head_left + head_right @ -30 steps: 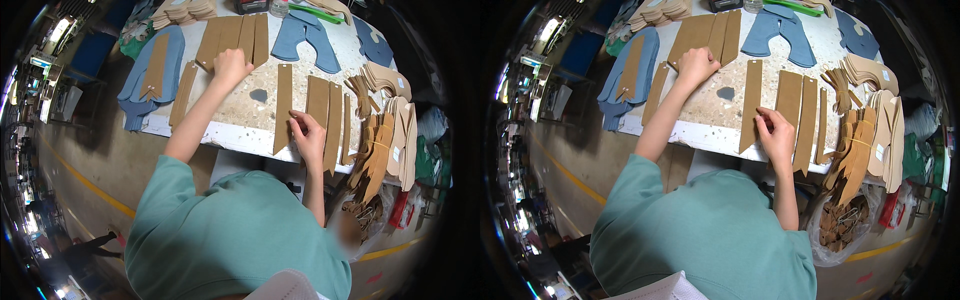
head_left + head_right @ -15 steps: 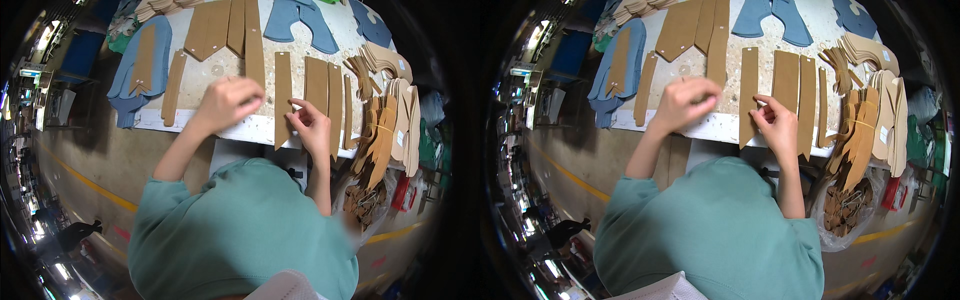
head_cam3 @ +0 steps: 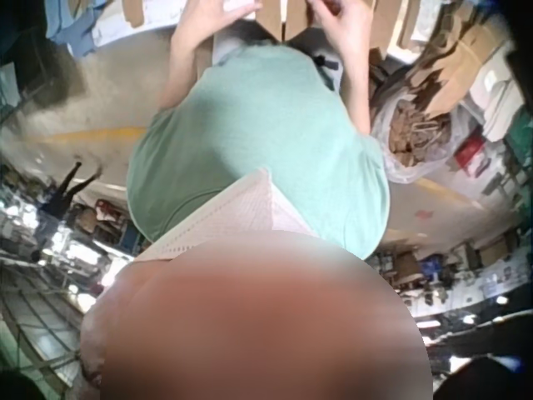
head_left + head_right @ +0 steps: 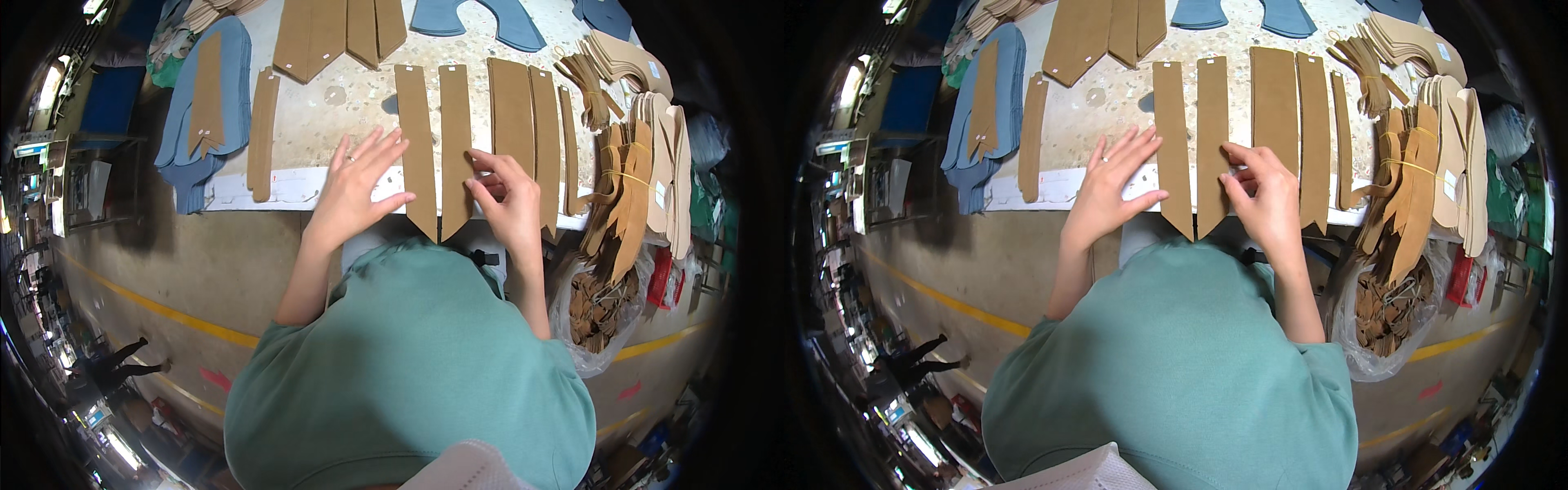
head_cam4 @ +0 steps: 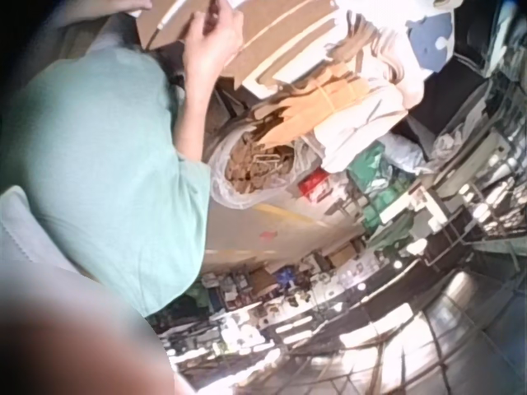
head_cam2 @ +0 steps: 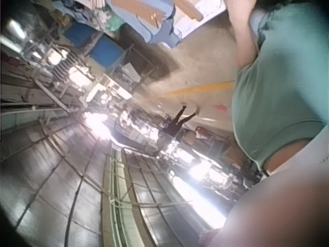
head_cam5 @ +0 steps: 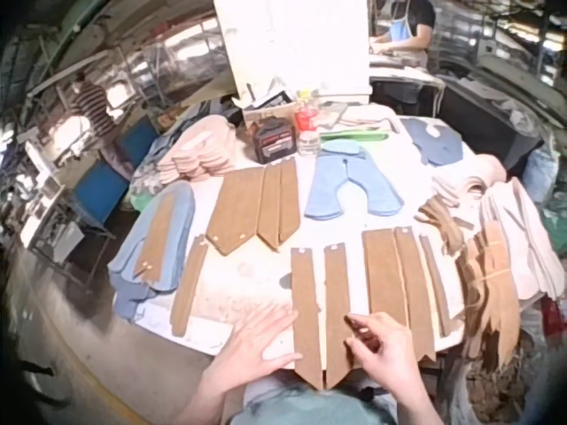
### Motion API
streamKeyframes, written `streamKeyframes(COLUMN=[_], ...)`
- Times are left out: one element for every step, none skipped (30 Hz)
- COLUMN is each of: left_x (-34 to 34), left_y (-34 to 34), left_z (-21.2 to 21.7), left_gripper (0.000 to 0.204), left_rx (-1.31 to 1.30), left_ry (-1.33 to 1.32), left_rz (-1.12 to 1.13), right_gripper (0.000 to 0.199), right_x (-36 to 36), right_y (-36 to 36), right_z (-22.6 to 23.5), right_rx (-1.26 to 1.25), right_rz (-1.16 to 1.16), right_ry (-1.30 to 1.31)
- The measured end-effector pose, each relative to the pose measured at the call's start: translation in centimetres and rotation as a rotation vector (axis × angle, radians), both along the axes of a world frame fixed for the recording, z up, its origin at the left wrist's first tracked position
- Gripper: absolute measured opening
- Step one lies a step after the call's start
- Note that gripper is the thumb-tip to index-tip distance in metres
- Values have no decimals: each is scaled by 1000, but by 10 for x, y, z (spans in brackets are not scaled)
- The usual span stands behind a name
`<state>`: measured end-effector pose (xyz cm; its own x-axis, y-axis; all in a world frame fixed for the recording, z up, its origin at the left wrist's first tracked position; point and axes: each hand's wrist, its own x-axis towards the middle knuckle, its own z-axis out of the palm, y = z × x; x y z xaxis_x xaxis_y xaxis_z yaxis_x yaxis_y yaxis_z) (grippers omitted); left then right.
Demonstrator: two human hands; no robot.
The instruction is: The person repeatedly picks up, separates, and restacks brown cardboard pieces on a worktable. They handle the pieces one at a time, aligning edges and occasionally moving them between piles. The task continues without a visible final destination or completed assembly.
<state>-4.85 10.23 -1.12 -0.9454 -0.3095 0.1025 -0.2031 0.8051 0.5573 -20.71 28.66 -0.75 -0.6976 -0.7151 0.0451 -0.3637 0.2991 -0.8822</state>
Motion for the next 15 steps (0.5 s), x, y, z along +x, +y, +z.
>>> streamKeyframes(left_x=[-1,-2,-3,-6,-11,-15,-19,-23,-25,-26,-27,-28,-28,-29,-29], left_y=[2,4,6,6,5,4,2,0,-1,-2,-3,-3,-3,-2,-2], left_z=[-2,-4,-6,-7,-9,-10,-11,-11,-11,-11,-10,-10,-9,-9,-9], left_gripper=[72,72,72,72,72,72,72,72,71,71,71,71,71,71,71], left_rx=[-28,-53,-72,-102,-126,-151,-158,-167,-175,-165,-156,-148,-140,-132,-123], left_ry=[21,18,2,11,6,9,-3,-6,-10,-14,-17,-19,-12,-5,1], left_rz=[-11,-16,-19,-28,-34,-37,-44,-50,-57,-60,-63,-67,-66,-64,-61], right_gripper=[37,37,37,35,34,33,31,30,30,29,29,28,28,28,27], right_x=[1,1,1,0,-1,-4,-6,-8,-9,-10,-11,-10,-9,-8,-6], right_y=[-1,-3,-4,-6,-6,-6,-7,-7,-6,-5,-4,-3,-4,-4,-5], right_z=[0,1,1,2,3,4,5,5,6,7,7,6,5,3,1], right_rx=[21,19,17,32,20,26,30,21,24,27,28,14,24,15,6], right_rz=[-5,-3,-2,-23,-37,-54,-70,-84,-90,-97,-104,-96,-93,-85,-76], right_ry=[12,23,34,42,95,127,160,168,169,171,174,176,165,160,154])
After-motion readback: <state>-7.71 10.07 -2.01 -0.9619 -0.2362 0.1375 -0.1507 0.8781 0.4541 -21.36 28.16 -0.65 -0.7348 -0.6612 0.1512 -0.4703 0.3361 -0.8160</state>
